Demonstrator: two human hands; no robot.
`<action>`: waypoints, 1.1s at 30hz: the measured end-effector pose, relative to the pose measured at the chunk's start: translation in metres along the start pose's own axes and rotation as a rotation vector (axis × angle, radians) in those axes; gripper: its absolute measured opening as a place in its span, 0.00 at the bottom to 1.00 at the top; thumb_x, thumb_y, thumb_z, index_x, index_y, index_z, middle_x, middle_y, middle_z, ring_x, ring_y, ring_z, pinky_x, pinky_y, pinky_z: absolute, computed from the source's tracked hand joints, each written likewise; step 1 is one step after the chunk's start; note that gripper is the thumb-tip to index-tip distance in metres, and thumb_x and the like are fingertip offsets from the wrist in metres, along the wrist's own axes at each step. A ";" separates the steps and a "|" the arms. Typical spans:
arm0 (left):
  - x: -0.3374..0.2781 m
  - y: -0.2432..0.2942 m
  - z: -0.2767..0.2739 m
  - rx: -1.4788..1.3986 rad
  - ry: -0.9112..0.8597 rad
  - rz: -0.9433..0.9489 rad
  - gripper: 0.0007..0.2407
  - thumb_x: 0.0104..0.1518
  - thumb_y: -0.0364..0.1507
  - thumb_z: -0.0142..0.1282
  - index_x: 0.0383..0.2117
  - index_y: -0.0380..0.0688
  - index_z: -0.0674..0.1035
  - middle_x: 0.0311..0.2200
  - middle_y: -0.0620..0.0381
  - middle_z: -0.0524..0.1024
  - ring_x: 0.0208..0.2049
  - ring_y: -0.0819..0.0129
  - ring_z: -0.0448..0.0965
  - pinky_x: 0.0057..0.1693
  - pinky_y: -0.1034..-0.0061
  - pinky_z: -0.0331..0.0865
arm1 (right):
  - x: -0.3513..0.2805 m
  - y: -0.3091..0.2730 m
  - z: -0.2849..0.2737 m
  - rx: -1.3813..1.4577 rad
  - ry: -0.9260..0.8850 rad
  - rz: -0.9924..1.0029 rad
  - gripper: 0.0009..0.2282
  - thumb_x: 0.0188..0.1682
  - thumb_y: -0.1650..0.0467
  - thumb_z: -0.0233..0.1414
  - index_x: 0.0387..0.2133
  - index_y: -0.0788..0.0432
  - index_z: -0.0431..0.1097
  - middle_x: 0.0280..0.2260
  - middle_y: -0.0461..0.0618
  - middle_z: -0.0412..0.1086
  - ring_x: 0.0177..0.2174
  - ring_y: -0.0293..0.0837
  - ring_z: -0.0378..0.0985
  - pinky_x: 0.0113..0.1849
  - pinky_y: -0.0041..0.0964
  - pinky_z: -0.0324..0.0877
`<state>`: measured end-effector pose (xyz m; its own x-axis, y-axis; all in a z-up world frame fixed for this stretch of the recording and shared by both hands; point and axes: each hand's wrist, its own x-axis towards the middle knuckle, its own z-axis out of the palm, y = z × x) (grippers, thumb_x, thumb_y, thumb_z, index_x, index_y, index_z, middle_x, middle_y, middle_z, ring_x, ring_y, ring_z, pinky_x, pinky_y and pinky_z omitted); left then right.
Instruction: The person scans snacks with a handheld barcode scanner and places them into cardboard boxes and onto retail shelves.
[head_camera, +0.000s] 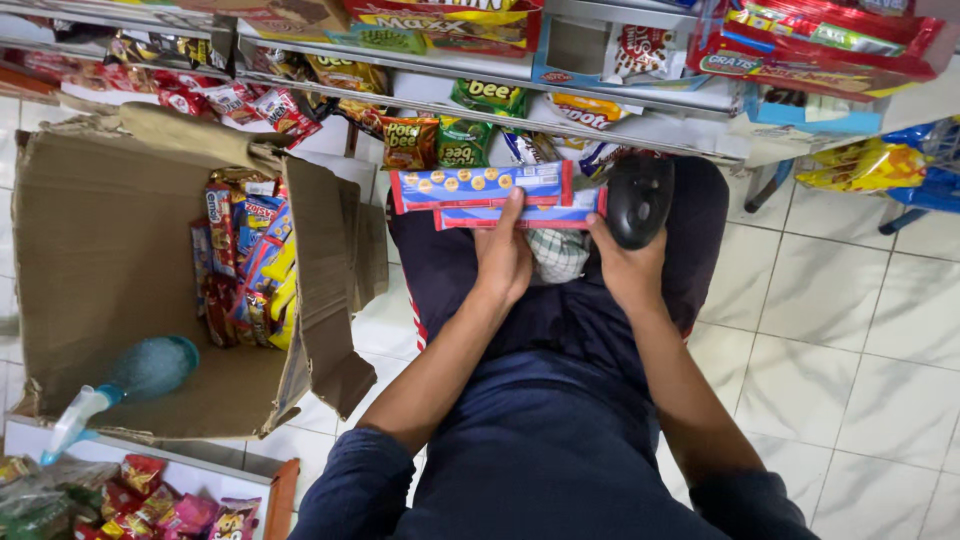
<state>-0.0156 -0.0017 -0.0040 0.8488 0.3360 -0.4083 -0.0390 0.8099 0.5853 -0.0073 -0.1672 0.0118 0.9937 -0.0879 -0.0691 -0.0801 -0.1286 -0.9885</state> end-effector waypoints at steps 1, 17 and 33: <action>0.000 0.001 -0.002 0.003 0.010 -0.005 0.18 0.59 0.27 0.62 0.54 0.44 0.72 0.51 0.58 0.74 0.55 0.68 0.72 0.64 0.68 0.64 | 0.003 0.000 0.001 -0.023 -0.026 -0.039 0.12 0.49 0.71 0.65 0.41 0.65 0.73 0.38 0.46 0.76 0.37 0.37 0.77 0.41 0.33 0.72; 0.015 0.019 -0.016 0.014 -0.040 0.063 0.21 0.61 0.28 0.63 0.58 0.40 0.69 0.53 0.54 0.73 0.56 0.65 0.71 0.65 0.64 0.63 | -0.035 -0.015 0.005 0.520 -0.371 0.259 0.10 0.51 0.77 0.55 0.45 0.66 0.68 0.38 0.52 0.71 0.26 0.42 0.77 0.28 0.38 0.74; 0.001 0.040 -0.003 0.438 -0.119 0.117 0.14 0.57 0.23 0.66 0.47 0.34 0.75 0.39 0.53 0.79 0.40 0.68 0.81 0.51 0.71 0.75 | -0.009 -0.035 0.004 0.229 -0.116 0.101 0.12 0.47 0.76 0.61 0.44 0.63 0.73 0.39 0.46 0.75 0.30 0.35 0.75 0.33 0.34 0.72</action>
<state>-0.0178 0.0322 0.0169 0.9077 0.3341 -0.2538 0.0669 0.4820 0.8736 -0.0126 -0.1575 0.0466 0.9849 0.0268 -0.1708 -0.1727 0.1029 -0.9796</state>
